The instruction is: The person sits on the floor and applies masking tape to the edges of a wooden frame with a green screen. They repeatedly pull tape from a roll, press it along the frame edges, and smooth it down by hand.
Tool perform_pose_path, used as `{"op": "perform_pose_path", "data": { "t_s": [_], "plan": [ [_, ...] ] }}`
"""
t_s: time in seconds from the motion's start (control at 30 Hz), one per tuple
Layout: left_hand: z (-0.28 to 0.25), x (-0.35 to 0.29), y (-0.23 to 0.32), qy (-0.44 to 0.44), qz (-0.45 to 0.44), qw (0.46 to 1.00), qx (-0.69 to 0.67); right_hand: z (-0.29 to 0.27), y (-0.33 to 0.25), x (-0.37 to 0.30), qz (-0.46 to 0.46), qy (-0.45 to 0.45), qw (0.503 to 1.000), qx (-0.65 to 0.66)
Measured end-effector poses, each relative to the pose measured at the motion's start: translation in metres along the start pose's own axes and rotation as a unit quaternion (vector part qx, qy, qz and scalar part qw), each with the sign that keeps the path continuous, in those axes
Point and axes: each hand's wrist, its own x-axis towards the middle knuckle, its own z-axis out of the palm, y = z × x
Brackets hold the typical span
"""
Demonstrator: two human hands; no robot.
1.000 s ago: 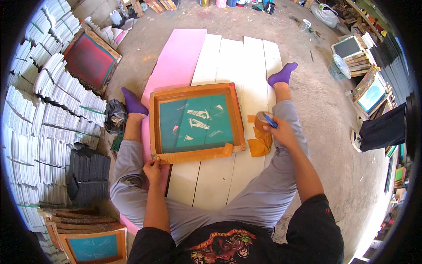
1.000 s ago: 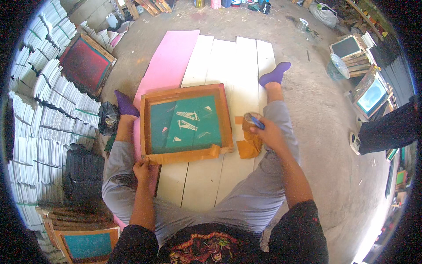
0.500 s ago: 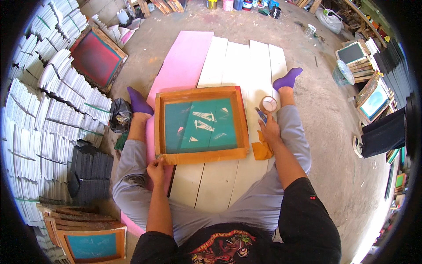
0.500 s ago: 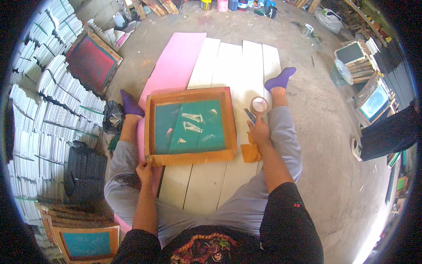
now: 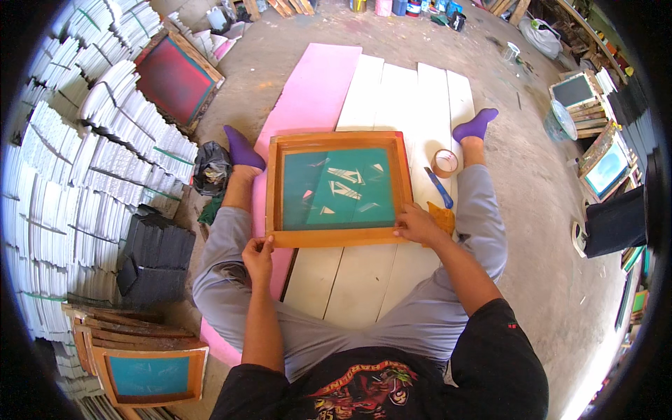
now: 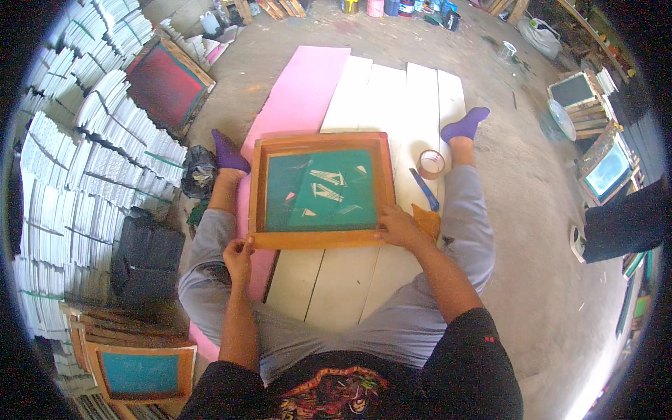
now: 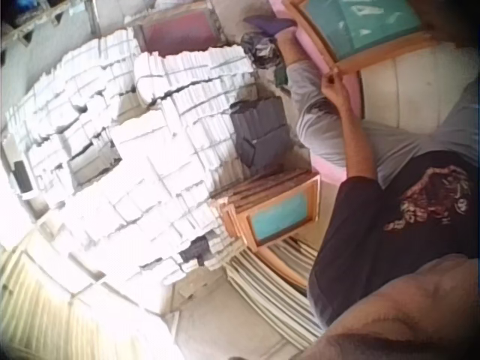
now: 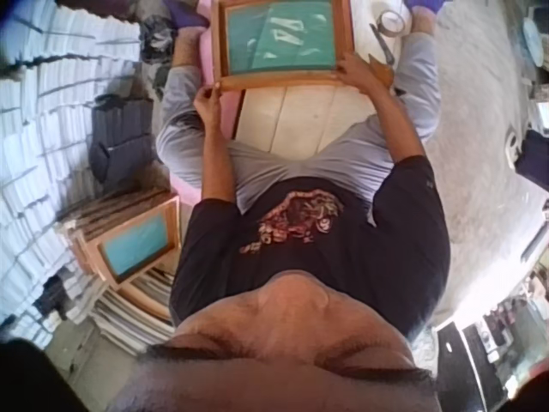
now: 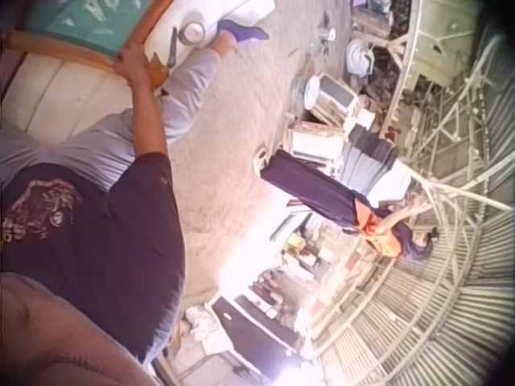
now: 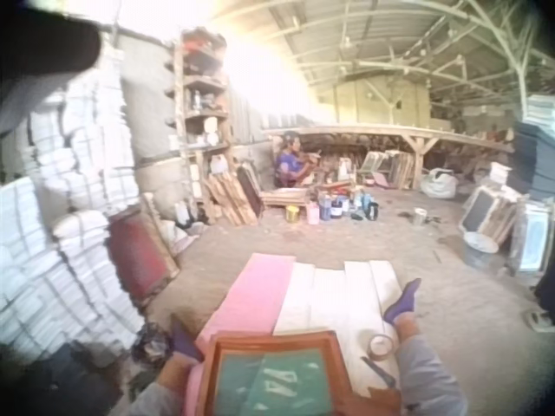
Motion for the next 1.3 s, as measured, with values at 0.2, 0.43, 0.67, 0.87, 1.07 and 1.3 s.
{"op": "perform_pose_path", "data": {
  "t_s": [0.2,0.43,0.67,0.87,1.07,1.3],
  "plan": [
    [-0.003,0.006,0.011,-0.020,-0.003,0.997,-0.075,0.006,0.025,-0.002,0.055,0.035,0.983,0.172],
    [-0.010,0.028,0.038,-0.064,-0.003,0.991,-0.118,-0.032,0.026,-0.005,0.086,0.048,0.908,0.408],
    [-0.007,0.061,0.053,-0.057,-0.031,0.982,-0.175,-0.070,-0.004,-0.001,0.085,0.054,0.887,0.451],
    [-0.010,0.083,0.050,-0.088,-0.042,0.980,-0.176,-0.056,0.019,0.011,0.129,0.046,0.898,0.418],
    [-0.003,0.094,0.027,-0.120,-0.049,0.980,-0.152,-0.040,0.034,0.016,0.153,0.076,0.864,0.474],
    [0.016,0.094,0.006,-0.150,-0.052,0.974,-0.164,-0.031,0.043,0.003,0.257,0.072,0.868,0.418]
  ]
}}
